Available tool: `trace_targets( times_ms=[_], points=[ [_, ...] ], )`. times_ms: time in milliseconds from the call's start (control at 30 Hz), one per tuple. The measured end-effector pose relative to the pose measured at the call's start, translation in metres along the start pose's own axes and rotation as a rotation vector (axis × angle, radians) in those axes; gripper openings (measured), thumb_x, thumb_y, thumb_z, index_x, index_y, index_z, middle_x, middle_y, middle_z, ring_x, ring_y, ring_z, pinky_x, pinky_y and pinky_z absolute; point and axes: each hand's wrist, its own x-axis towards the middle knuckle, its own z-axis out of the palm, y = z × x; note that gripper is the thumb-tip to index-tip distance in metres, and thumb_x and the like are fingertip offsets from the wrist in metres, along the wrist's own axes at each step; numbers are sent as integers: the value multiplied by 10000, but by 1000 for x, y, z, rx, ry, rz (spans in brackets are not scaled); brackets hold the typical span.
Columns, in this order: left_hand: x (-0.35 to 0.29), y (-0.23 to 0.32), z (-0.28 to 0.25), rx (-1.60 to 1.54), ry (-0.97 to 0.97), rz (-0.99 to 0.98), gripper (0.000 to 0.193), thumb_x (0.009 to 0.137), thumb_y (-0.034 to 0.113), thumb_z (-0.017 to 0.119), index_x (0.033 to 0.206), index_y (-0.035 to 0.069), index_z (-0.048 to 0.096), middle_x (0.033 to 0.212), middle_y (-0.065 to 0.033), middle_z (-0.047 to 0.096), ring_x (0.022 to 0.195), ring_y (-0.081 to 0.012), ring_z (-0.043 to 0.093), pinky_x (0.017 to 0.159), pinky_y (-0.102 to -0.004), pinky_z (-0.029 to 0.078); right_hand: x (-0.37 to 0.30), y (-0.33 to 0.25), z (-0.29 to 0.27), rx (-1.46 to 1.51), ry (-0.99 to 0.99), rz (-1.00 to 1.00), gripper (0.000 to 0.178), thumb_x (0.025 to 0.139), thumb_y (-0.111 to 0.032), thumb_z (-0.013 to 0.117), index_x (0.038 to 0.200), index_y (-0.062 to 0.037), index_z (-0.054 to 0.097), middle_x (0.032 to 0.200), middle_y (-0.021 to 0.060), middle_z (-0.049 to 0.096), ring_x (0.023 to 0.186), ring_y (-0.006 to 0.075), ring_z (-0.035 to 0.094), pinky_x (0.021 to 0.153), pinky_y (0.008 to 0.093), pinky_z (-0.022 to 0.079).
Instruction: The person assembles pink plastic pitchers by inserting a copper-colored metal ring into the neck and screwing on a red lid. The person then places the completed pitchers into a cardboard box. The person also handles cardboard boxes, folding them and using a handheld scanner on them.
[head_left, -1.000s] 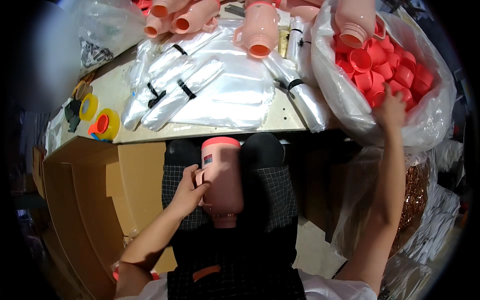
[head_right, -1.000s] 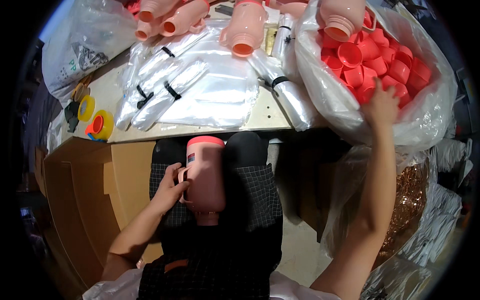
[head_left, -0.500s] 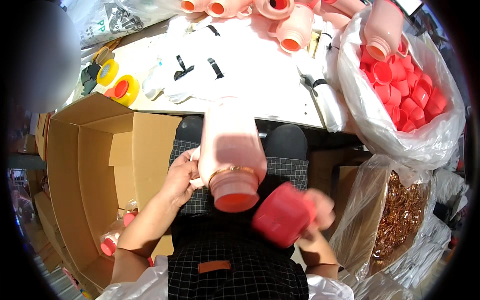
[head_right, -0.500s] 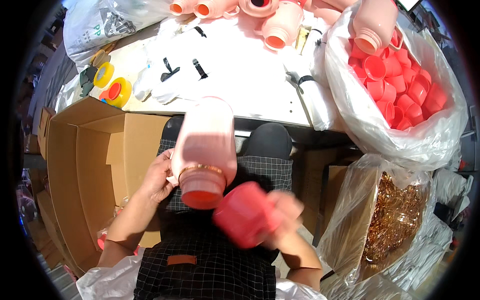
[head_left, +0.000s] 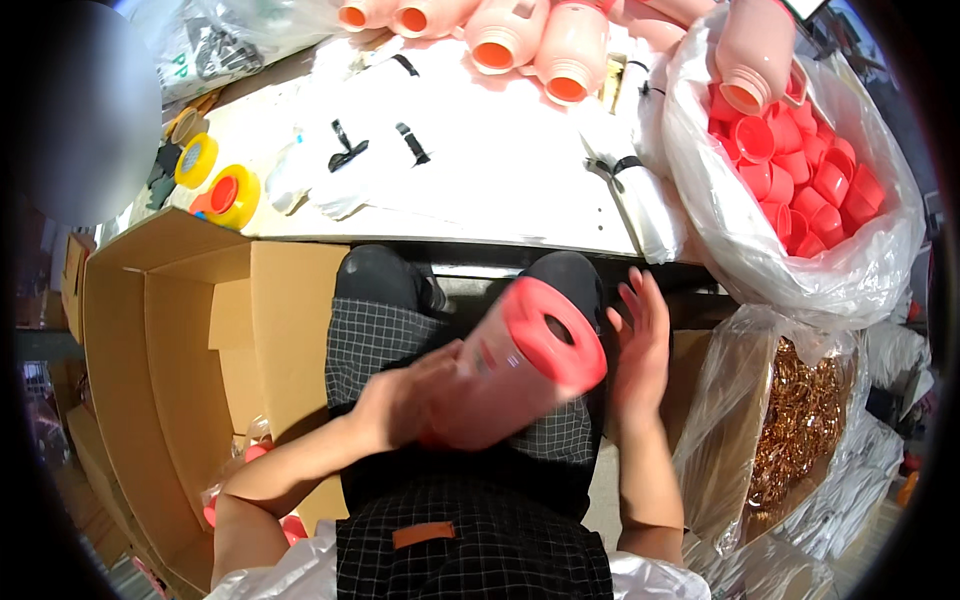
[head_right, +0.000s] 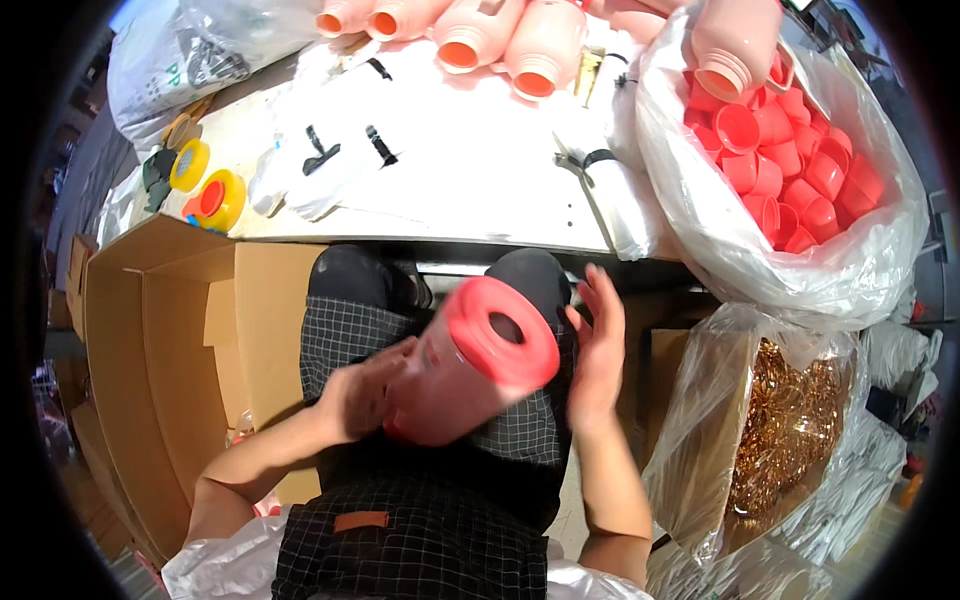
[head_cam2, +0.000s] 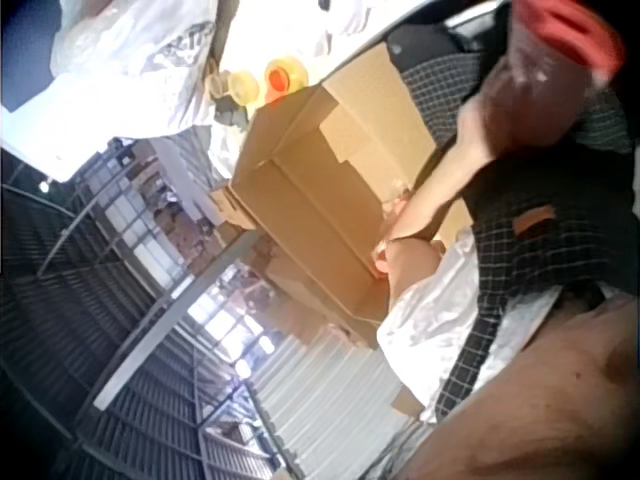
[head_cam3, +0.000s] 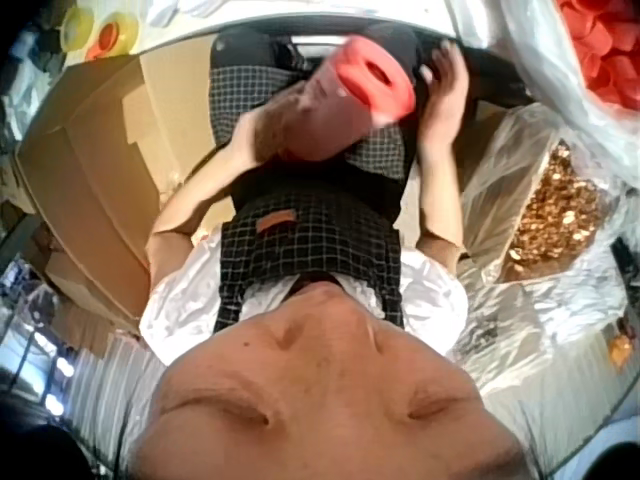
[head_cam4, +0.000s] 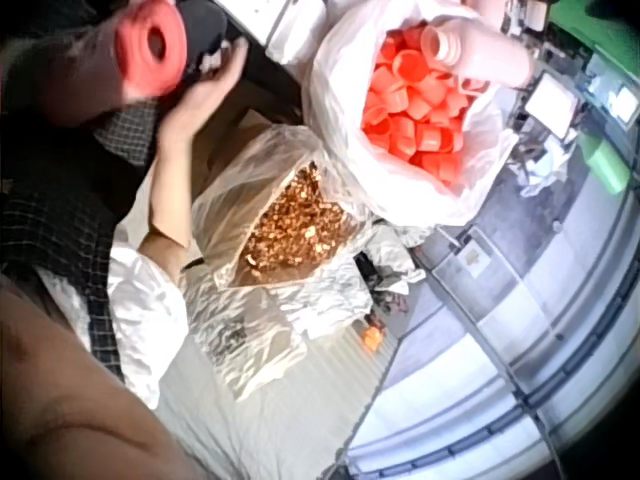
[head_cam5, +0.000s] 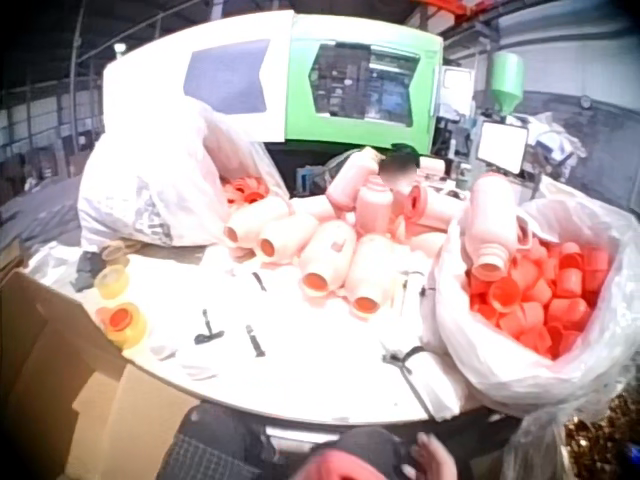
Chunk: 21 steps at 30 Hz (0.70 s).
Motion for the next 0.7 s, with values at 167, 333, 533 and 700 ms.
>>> trace_targets(
  times_ms=[167, 333, 533, 700],
  points=[
    [86, -17, -17, 100, 57, 475, 173, 783, 13, 712, 941, 84, 702, 950, -116, 722, 829, -265, 671, 664, -365, 527, 25, -5, -6, -26, -414, 233, 642, 803, -111, 663, 1419, 1, 520, 1382, 115, 543, 1305, 222, 503, 1119, 353, 365],
    [225, -59, 5, 403, 299, 250, 107, 849, 85, 704, 788, 29, 635, 813, -124, 595, 845, -355, 583, 797, -440, 479, 54, -6, 2, -117, -505, 210, 542, 754, -40, 656, 1291, 0, 590, 1260, 122, 584, 1212, 248, 544, 1076, 356, 397],
    [263, -94, -1, 333, 223, -82, 226, 944, 198, 599, 884, -14, 647, 864, -182, 653, 864, -397, 627, 784, -458, 496, 81, 9, -3, -63, -432, 318, 102, 848, -29, 676, 945, 4, 673, 860, 80, 674, 810, 168, 621, 759, 294, 493],
    [260, -48, 10, -795, 302, -331, 297, 1043, 242, 534, 861, 23, 618, 852, -80, 688, 773, -164, 655, 728, -315, 529, 107, 10, 17, -372, -129, 442, 274, 829, -247, 806, 850, -7, 676, 749, 84, 695, 658, 192, 665, 643, 300, 518]
  ],
)
